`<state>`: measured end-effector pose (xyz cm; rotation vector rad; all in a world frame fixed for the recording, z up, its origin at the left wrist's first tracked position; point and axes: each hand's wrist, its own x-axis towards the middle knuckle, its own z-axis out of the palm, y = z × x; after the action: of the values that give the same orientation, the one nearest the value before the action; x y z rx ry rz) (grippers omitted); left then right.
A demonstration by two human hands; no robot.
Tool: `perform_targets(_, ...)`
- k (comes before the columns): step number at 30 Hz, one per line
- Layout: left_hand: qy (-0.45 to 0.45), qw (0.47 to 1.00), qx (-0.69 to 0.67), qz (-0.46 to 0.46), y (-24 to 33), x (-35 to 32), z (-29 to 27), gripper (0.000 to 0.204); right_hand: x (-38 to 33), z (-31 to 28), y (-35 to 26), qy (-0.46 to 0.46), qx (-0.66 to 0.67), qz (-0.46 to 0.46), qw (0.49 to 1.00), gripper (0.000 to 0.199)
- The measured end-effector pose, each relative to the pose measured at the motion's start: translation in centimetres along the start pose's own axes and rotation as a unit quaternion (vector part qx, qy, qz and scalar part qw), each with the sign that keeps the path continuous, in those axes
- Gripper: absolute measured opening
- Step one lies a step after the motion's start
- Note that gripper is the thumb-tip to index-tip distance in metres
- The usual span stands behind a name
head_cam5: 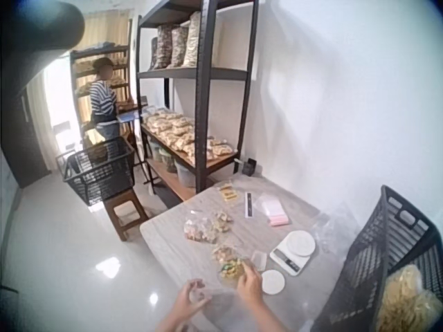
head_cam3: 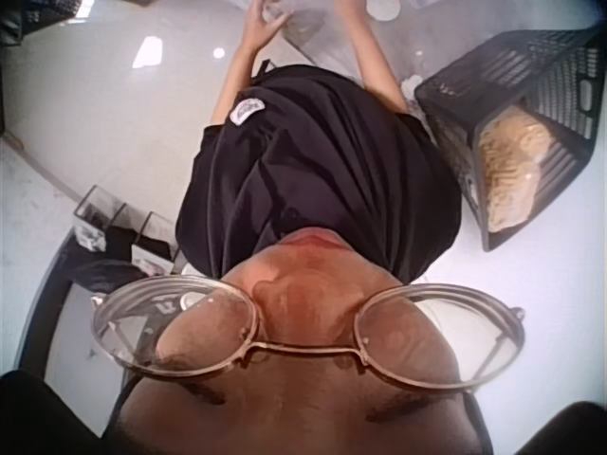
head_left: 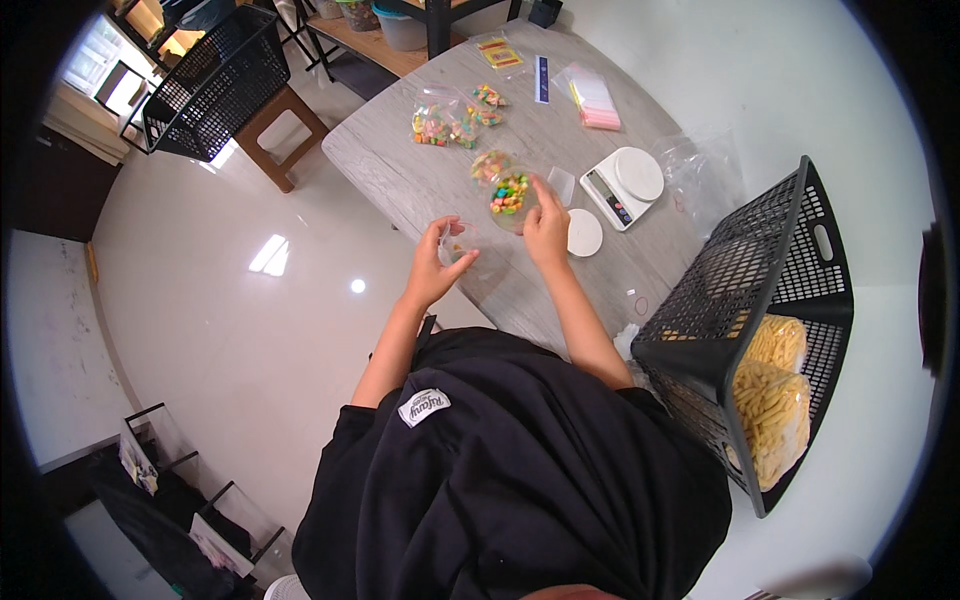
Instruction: The person transfers colorful candies from a clear plastic cup into small plastic bags using their hands. They place each filled bag onto a digital scale, then set the bag aside on the table. The process repeats with multiple bags.
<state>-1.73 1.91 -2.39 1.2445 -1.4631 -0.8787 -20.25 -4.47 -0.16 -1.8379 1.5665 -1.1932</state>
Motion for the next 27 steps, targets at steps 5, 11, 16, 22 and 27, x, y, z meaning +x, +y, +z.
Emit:
perform_targets(5, -0.004, 1.0, 0.018, 0.007, 0.1, -0.1, -0.1, 0.054, -0.6, 0.0, -0.2, -0.049, -0.035, -0.039, 0.997, 0.044)
perform_targets(11, -0.004, 1.0, 0.027, -0.002, 0.1, -0.3, -0.2, 0.053, 3.0, -2.9, -3.5, -0.235, -0.023, 0.195, 0.952, 0.037)
perform_targets(16, 0.008, 1.0, 0.006, 0.003, 0.1, -0.1, 0.0, 0.054, 4.6, -3.5, -2.6, -0.282, -0.224, 0.071, 0.93, 0.032)
perform_targets(22, 0.009, 1.0, 0.016, 0.012, 0.1, -0.1, -0.3, 0.054, 6.1, -2.1, -4.8, -0.219, -0.352, -0.065, 0.908, 0.017)
perform_targets(27, 0.006, 1.0, 0.006, 0.017, 0.4, -0.1, -0.2, 0.057, 8.5, 0.4, -6.5, -0.441, -0.489, 0.0, 0.753, 0.028)
